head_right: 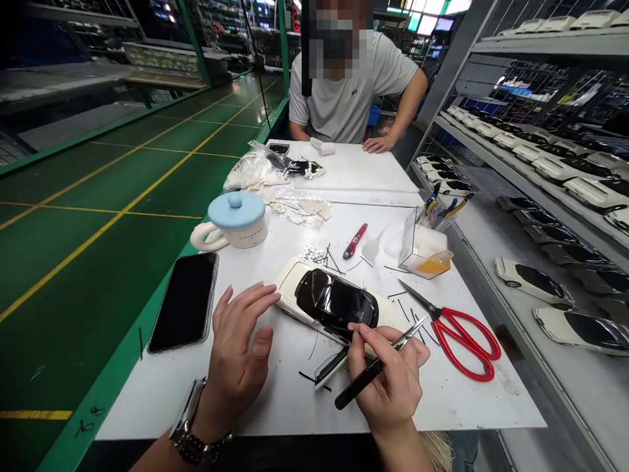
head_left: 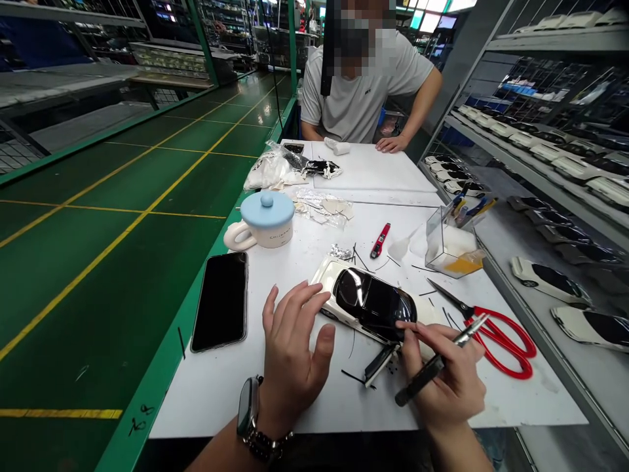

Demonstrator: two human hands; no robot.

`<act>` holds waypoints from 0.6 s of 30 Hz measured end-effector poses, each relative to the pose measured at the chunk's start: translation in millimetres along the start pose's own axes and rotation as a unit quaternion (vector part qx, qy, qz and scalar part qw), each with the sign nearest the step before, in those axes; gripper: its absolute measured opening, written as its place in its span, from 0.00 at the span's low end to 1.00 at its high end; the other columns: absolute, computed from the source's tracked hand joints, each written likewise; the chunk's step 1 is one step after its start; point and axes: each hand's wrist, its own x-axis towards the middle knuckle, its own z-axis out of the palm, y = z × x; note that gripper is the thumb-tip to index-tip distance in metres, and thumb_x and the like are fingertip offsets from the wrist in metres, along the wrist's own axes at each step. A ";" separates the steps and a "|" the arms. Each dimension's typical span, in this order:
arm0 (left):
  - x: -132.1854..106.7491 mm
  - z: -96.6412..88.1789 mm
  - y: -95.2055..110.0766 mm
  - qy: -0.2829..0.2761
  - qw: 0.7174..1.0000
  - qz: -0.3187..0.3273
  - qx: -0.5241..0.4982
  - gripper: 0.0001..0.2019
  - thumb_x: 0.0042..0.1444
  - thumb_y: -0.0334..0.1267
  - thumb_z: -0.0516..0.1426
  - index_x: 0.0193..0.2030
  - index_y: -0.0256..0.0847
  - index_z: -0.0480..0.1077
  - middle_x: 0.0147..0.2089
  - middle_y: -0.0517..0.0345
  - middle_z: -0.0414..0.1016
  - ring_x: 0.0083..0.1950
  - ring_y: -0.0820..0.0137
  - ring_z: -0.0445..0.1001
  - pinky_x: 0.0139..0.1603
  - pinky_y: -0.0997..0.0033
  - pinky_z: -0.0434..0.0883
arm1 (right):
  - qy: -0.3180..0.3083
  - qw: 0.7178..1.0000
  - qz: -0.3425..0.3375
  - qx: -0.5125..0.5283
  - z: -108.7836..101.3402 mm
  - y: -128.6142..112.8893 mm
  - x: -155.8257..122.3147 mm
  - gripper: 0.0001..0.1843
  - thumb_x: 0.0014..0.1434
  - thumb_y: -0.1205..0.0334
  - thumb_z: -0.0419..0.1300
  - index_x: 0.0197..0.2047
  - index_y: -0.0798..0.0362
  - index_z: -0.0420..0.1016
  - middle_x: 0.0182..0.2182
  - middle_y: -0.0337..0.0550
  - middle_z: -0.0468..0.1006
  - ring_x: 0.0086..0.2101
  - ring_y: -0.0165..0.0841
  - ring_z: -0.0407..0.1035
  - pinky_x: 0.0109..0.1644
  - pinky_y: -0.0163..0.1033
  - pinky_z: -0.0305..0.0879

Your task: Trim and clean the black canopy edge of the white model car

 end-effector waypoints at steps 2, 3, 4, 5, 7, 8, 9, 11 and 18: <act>0.2 0.2 -0.3 -0.006 1.000 0.000 -0.001 0.15 0.66 0.40 0.42 0.55 0.43 0.63 0.55 0.52 0.69 0.62 0.62 0.63 0.68 0.47 0.45 | -0.002 1.000 0.000 -0.003 -1.2 0.6 -0.6 0.18 0.51 0.73 0.65 0.45 0.51 0.71 0.28 0.39 0.79 0.29 0.36 0.72 0.39 0.46 0.60; 0.3 0.3 -0.3 -0.010 1.000 0.002 -0.002 0.15 0.66 0.40 0.42 0.55 0.43 0.63 0.55 0.52 0.69 0.62 0.62 0.63 0.69 0.47 0.45 | -0.003 1.000 -0.001 -0.001 -1.8 0.6 -0.7 0.18 0.51 0.74 0.65 0.45 0.51 0.71 0.28 0.39 0.79 0.29 0.36 0.72 0.38 0.45 0.60; 0.7 0.4 -0.2 -0.013 1.000 0.006 -0.003 0.16 0.66 0.40 0.42 0.55 0.43 0.62 0.56 0.52 0.68 0.62 0.62 0.62 0.68 0.47 0.45 | -0.002 1.000 -0.003 0.002 -2.2 0.4 -0.7 0.19 0.50 0.74 0.65 0.45 0.51 0.71 0.28 0.39 0.79 0.29 0.36 0.72 0.38 0.45 0.60; 1.1 0.5 0.1 -0.019 1.000 0.012 -0.005 0.16 0.66 0.41 0.43 0.55 0.43 0.62 0.56 0.51 0.68 0.62 0.61 0.62 0.68 0.47 0.46 | -0.003 1.000 -0.007 0.005 -2.5 0.1 -0.5 0.19 0.50 0.74 0.65 0.45 0.51 0.71 0.29 0.39 0.79 0.29 0.36 0.72 0.37 0.44 0.60; 2.3 0.8 1.2 -0.041 0.999 0.031 -0.010 0.17 0.64 0.43 0.46 0.56 0.42 0.61 0.57 0.49 0.67 0.63 0.59 0.60 0.68 0.46 0.47 | 0.000 1.000 -0.007 0.011 -2.5 -0.6 0.0 0.19 0.49 0.75 0.65 0.45 0.53 0.71 0.29 0.41 0.79 0.29 0.36 0.72 0.37 0.44 0.60; 3.0 1.2 1.9 -0.060 0.997 0.042 -0.013 0.19 0.63 0.46 0.48 0.58 0.41 0.60 0.59 0.47 0.65 0.64 0.57 0.59 0.68 0.46 0.47 | 0.001 1.000 -0.006 0.011 -2.5 -0.9 0.2 0.19 0.49 0.75 0.66 0.44 0.54 0.71 0.29 0.41 0.79 0.29 0.36 0.72 0.38 0.45 0.60; 3.5 1.8 2.5 -0.083 0.995 0.054 -0.013 0.24 0.60 0.50 0.51 0.59 0.40 0.58 0.60 0.45 0.63 0.66 0.55 0.57 0.68 0.45 0.47 | -0.001 1.000 -0.005 0.009 -2.7 -1.0 0.3 0.18 0.49 0.76 0.66 0.44 0.55 0.71 0.29 0.42 0.79 0.29 0.35 0.71 0.39 0.45 0.59; 4.2 3.7 2.9 -0.136 0.987 0.084 -0.006 0.36 0.53 0.58 0.56 0.62 0.38 0.54 0.64 0.42 0.59 0.68 0.51 0.51 0.69 0.42 0.44 | -0.006 1.000 -0.009 0.007 -4.4 -0.6 0.3 0.18 0.50 0.76 0.65 0.44 0.55 0.70 0.28 0.42 0.79 0.29 0.35 0.71 0.39 0.46 0.59; 13.0 3.4 -12.7 -0.155 0.977 0.085 0.116 0.35 0.56 0.49 0.57 0.67 0.41 0.48 0.67 0.43 0.55 0.70 0.50 0.48 0.68 0.36 0.42 | 0.150 0.984 0.019 0.096 -28.0 8.2 19.4 0.16 0.49 0.73 0.64 0.42 0.53 0.76 0.29 0.43 0.77 0.27 0.38 0.73 0.29 0.43 0.66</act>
